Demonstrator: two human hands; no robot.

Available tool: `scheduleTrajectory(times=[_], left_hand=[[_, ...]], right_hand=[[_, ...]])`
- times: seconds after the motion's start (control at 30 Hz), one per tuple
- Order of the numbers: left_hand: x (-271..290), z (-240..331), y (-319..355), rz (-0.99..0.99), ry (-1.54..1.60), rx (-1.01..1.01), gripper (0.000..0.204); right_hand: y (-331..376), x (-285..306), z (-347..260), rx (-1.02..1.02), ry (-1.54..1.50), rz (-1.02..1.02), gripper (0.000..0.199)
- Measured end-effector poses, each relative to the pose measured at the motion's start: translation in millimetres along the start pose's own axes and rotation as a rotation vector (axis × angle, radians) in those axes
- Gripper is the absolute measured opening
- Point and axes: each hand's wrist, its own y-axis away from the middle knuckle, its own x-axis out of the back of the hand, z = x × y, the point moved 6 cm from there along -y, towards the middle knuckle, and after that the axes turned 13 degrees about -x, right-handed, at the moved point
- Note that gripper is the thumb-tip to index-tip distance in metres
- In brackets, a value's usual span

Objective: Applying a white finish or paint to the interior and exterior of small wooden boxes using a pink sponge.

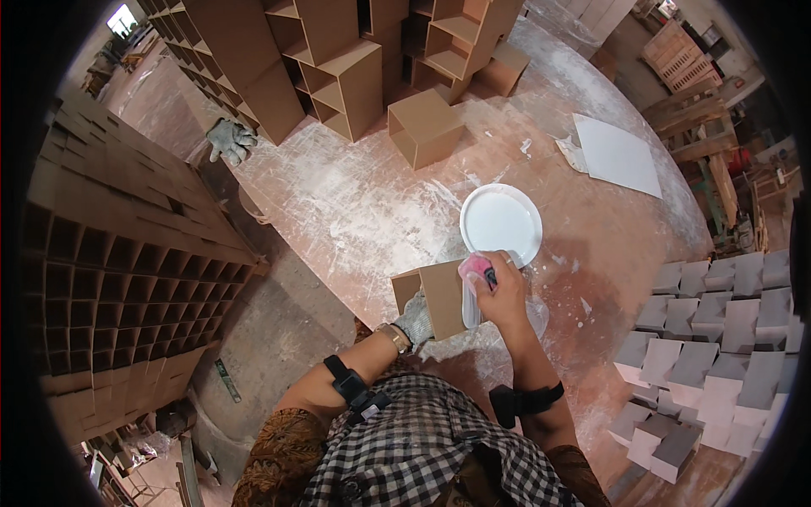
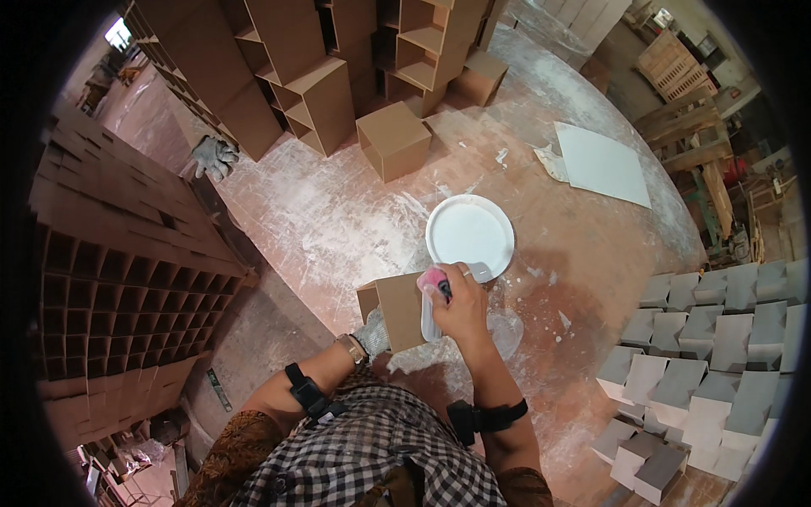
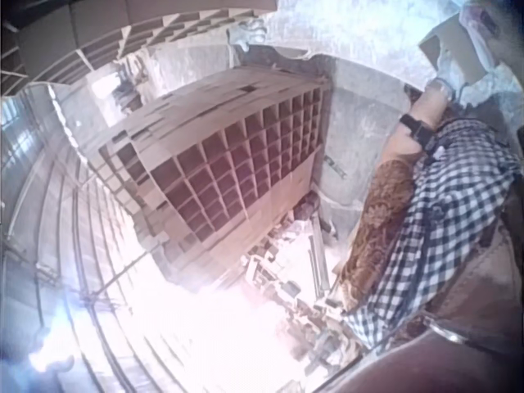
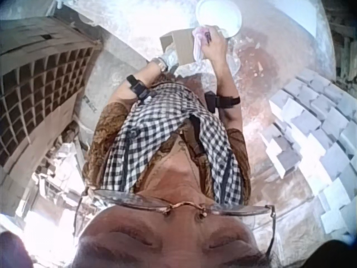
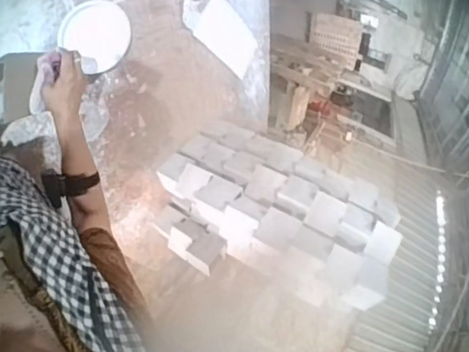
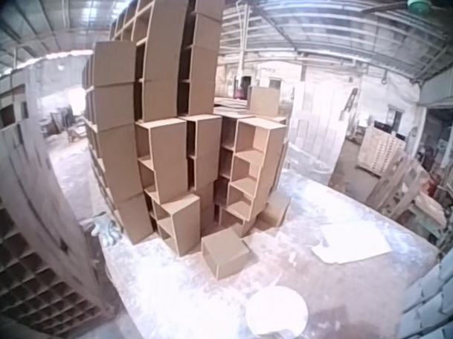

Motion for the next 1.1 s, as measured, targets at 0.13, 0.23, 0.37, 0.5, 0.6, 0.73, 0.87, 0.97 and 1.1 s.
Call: scheduleTrajectory(times=[0.13, 0.23, 0.37, 0.5, 0.6, 0.73, 0.87, 0.97, 1.1], left_hand=[[23.2, 32.7, -11.4, -0.27, -0.093, 0.14, 0.048], [16.2, 26.7, -9.7, -0.338, -0.199, 0.174, 0.052], [-13.5, -10.5, -4.1, -0.184, 0.054, 0.15, 0.056], [-20.0, -20.4, 2.0, -0.042, 0.466, 0.046, 0.058], [-14.0, -13.7, 2.7, -0.122, -0.183, -0.099, 0.06], [-22.1, -28.8, 9.5, -0.081, 0.234, 0.239, 0.056], [-16.7, -20.8, 4.4, 0.005, 0.479, 0.183, 0.047], [-28.4, -38.6, 15.9, -0.013, 0.369, 0.148, 0.046], [-11.7, -5.3, -1.3, -0.191, 0.017, 0.176, 0.049]], right_hand=[[44.1, 6.6, -1.1, 0.114, -0.124, -0.245, 0.033], [50.9, 12.5, 15.4, 0.123, -0.158, -0.213, 0.032], [-6.2, -2.1, 8.1, 0.139, -0.122, -0.113, 0.036], [18.6, -9.4, -23.2, 0.378, -0.118, -0.25, 0.045], [48.9, -0.5, -17.7, 0.34, -0.217, -0.326, 0.046], [-8.8, -14.1, -1.4, 0.259, -0.145, -0.119, 0.042], [-12.7, -20.4, -21.8, 0.336, -0.141, -0.222, 0.027], [50.6, -9.3, -35.0, 0.452, -0.15, -0.363, 0.027], [37.9, -13.3, -3.7, 0.368, -0.066, -0.263, 0.038]])
